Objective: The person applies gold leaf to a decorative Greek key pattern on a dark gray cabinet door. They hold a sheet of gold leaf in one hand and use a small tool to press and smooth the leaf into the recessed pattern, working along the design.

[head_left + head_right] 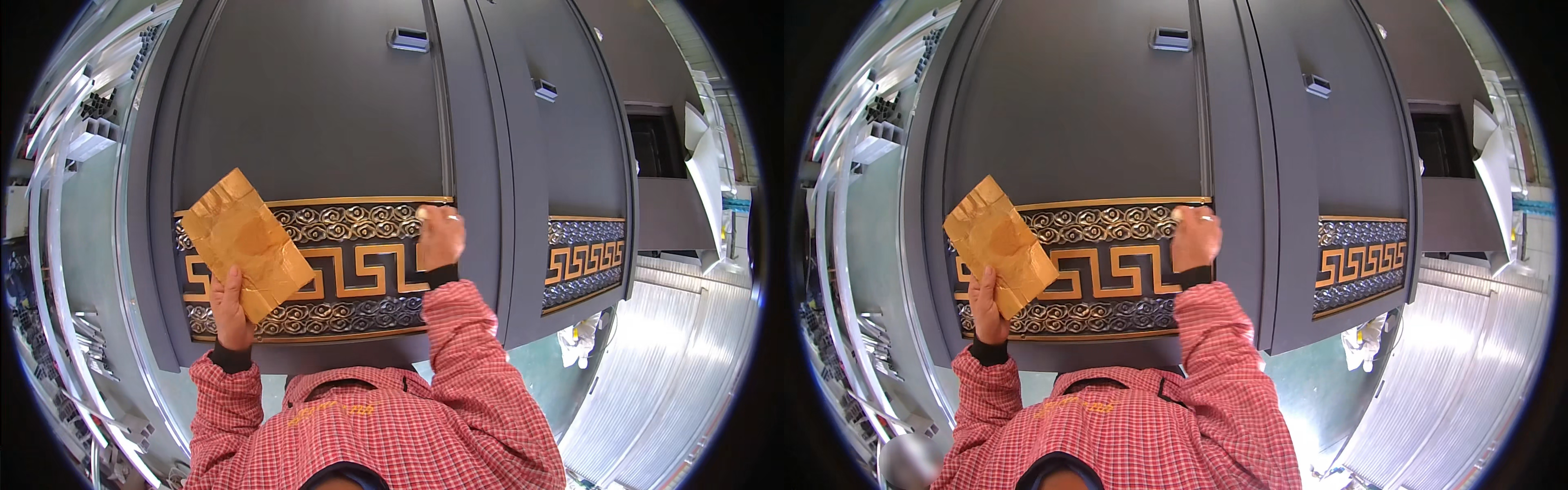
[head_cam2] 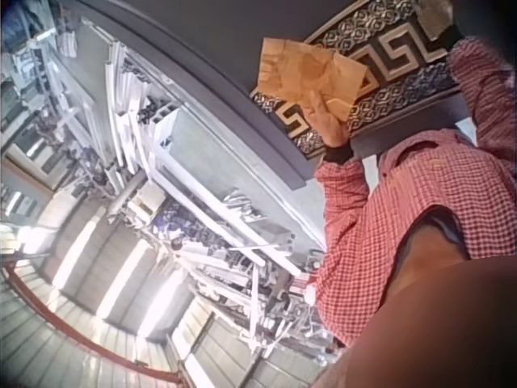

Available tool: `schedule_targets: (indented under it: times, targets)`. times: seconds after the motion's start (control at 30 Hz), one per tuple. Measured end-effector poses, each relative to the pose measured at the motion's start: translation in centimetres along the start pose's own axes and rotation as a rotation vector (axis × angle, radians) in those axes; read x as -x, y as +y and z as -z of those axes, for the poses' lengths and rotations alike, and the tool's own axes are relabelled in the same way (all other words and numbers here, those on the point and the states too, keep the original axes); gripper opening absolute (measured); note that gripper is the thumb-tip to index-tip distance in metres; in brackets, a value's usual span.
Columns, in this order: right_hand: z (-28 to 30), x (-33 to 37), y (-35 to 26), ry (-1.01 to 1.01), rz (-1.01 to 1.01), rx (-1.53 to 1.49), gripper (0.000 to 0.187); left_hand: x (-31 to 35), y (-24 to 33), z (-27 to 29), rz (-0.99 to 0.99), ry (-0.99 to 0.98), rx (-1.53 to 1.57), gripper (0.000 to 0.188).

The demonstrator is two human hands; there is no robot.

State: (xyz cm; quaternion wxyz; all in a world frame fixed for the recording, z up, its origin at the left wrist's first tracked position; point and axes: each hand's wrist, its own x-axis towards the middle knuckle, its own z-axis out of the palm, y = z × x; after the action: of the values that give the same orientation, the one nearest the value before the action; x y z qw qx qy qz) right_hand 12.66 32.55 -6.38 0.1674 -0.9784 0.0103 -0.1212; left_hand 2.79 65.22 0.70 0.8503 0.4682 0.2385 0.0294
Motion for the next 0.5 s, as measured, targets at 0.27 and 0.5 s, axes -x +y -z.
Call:
schedule_targets:
  times: [0.27,0.5]
  targets:
    - [-1.0,0.1,-2.1,-0.029,0.098,0.095,0.022,0.3,0.3,0.7,-0.035,0.005,0.013,0.03]
    - [-1.2,0.7,-3.8,-0.039,-0.034,-0.025,0.021,0.1,0.6,2.1,-0.034,0.039,0.029,0.032]
